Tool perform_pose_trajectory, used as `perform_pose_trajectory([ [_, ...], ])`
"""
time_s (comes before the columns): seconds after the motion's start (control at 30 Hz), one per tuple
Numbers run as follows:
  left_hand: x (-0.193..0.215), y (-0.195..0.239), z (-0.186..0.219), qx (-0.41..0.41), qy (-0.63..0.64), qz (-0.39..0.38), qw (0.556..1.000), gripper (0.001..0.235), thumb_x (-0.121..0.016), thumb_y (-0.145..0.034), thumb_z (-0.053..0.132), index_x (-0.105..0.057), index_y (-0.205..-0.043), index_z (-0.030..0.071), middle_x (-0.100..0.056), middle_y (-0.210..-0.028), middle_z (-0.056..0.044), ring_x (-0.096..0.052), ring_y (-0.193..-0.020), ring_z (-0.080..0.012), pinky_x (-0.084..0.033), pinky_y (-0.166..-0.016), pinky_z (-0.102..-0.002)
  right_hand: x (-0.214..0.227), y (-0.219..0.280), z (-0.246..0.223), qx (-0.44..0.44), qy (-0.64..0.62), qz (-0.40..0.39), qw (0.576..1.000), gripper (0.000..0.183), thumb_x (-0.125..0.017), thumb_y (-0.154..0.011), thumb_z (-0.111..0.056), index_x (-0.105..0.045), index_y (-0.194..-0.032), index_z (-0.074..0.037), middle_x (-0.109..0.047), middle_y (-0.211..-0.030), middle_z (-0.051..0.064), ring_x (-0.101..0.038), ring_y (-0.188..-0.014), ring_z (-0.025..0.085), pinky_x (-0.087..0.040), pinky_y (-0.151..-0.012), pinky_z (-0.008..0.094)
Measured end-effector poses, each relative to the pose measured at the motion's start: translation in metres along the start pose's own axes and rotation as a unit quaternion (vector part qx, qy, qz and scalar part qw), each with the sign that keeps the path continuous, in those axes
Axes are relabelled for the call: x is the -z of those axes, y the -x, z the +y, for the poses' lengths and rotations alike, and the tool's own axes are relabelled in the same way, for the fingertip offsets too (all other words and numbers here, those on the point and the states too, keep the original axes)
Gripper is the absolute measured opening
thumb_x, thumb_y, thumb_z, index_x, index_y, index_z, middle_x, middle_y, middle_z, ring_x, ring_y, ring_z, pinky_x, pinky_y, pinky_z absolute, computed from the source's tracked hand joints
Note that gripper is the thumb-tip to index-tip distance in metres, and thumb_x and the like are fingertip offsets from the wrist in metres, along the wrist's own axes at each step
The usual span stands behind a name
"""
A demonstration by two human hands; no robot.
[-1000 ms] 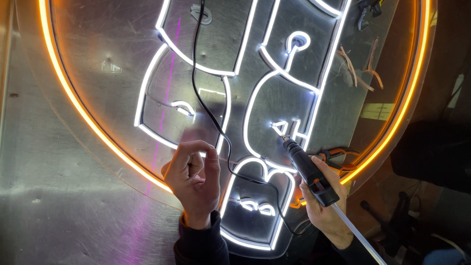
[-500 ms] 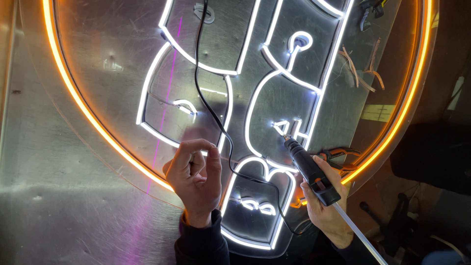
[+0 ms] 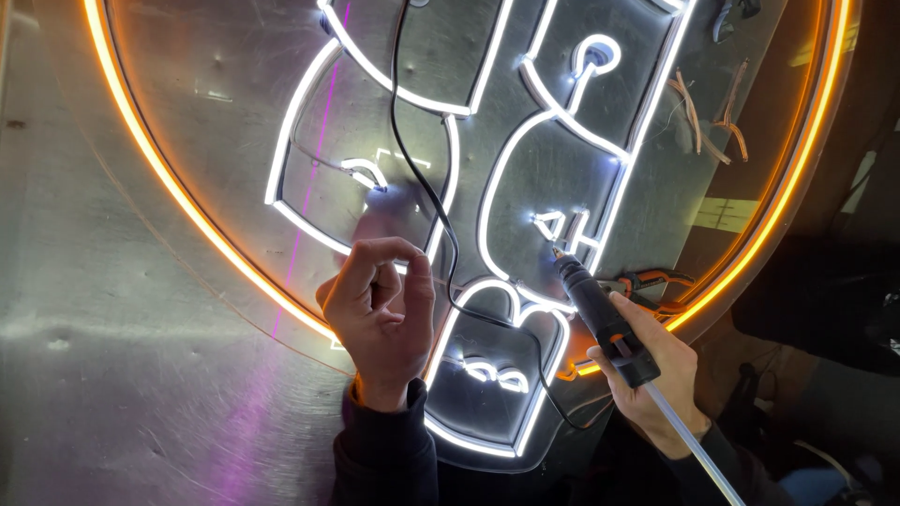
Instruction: Assembling a custom LED neon sign by gluing flexible neon strips and wiring.
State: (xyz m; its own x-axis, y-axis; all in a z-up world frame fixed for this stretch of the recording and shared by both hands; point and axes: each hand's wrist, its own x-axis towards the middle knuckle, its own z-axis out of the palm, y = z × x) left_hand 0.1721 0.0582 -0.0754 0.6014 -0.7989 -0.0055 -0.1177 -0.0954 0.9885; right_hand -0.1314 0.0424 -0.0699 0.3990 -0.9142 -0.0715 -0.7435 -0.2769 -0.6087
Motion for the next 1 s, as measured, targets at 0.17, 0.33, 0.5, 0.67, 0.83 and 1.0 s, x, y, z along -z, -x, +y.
perform_pose_trajectory([
  [0.17,0.002,-0.001,0.003,0.007,-0.003,-0.002,1.0,0.011,-0.072,-0.091,0.003,-0.062,-0.09,0.008,-0.028,-0.061,0.007,-0.023,-0.056,-0.0028,-0.014,-0.057,-0.028,-0.002,-0.004,-0.002,0.019,0.025,-0.011,0.999,0.061,-0.081,-0.084,-0.025,-0.057,-0.136,-0.004,-0.071,-0.108,0.016,-0.075,-0.094,0.026,-0.061,-0.081,0.034],
  [0.33,0.001,-0.002,0.004,0.013,0.007,0.001,1.0,0.011,-0.071,-0.089,0.002,-0.063,-0.09,0.008,-0.028,-0.061,0.006,-0.023,-0.055,-0.0029,-0.015,-0.055,-0.028,-0.003,-0.009,-0.004,0.022,0.044,-0.024,0.998,0.063,-0.081,-0.086,-0.024,-0.054,-0.138,-0.004,-0.068,-0.102,0.015,-0.073,-0.089,0.026,-0.061,-0.077,0.034],
  [0.5,0.002,-0.002,0.0,0.003,0.014,-0.004,1.0,0.011,-0.071,-0.09,0.001,-0.062,-0.091,0.008,-0.029,-0.062,0.007,-0.024,-0.055,-0.0026,-0.015,-0.056,-0.027,-0.004,-0.013,-0.009,0.03,0.034,-0.032,0.998,0.062,-0.08,-0.086,-0.021,-0.053,-0.139,-0.003,-0.069,-0.106,0.017,-0.073,-0.091,0.026,-0.061,-0.077,0.034],
  [0.67,0.002,-0.001,-0.001,0.002,0.014,-0.01,1.0,0.011,-0.071,-0.089,0.001,-0.062,-0.092,0.008,-0.028,-0.062,0.007,-0.023,-0.055,-0.0023,-0.015,-0.056,-0.026,-0.005,-0.014,-0.009,0.032,0.033,-0.032,0.998,0.061,-0.081,-0.085,-0.019,-0.054,-0.138,-0.003,-0.069,-0.107,0.016,-0.073,-0.09,0.025,-0.06,-0.077,0.033],
  [0.83,0.002,-0.001,-0.001,0.01,0.011,-0.01,1.0,0.011,-0.071,-0.089,0.001,-0.063,-0.092,0.008,-0.029,-0.062,0.007,-0.023,-0.055,-0.0022,-0.015,-0.055,-0.026,-0.005,-0.015,-0.011,0.024,0.039,-0.022,0.999,0.061,-0.082,-0.085,-0.017,-0.055,-0.138,-0.003,-0.07,-0.105,0.017,-0.073,-0.088,0.024,-0.06,-0.076,0.033],
  [1.0,0.002,-0.001,0.0,0.005,0.006,-0.009,1.0,0.012,-0.071,-0.089,0.001,-0.063,-0.092,0.009,-0.028,-0.062,0.007,-0.023,-0.055,-0.0026,-0.015,-0.055,-0.027,-0.005,-0.014,-0.012,0.028,0.036,-0.015,0.999,0.061,-0.082,-0.085,-0.017,-0.056,-0.137,-0.003,-0.069,-0.106,0.018,-0.073,-0.089,0.025,-0.06,-0.076,0.033],
])
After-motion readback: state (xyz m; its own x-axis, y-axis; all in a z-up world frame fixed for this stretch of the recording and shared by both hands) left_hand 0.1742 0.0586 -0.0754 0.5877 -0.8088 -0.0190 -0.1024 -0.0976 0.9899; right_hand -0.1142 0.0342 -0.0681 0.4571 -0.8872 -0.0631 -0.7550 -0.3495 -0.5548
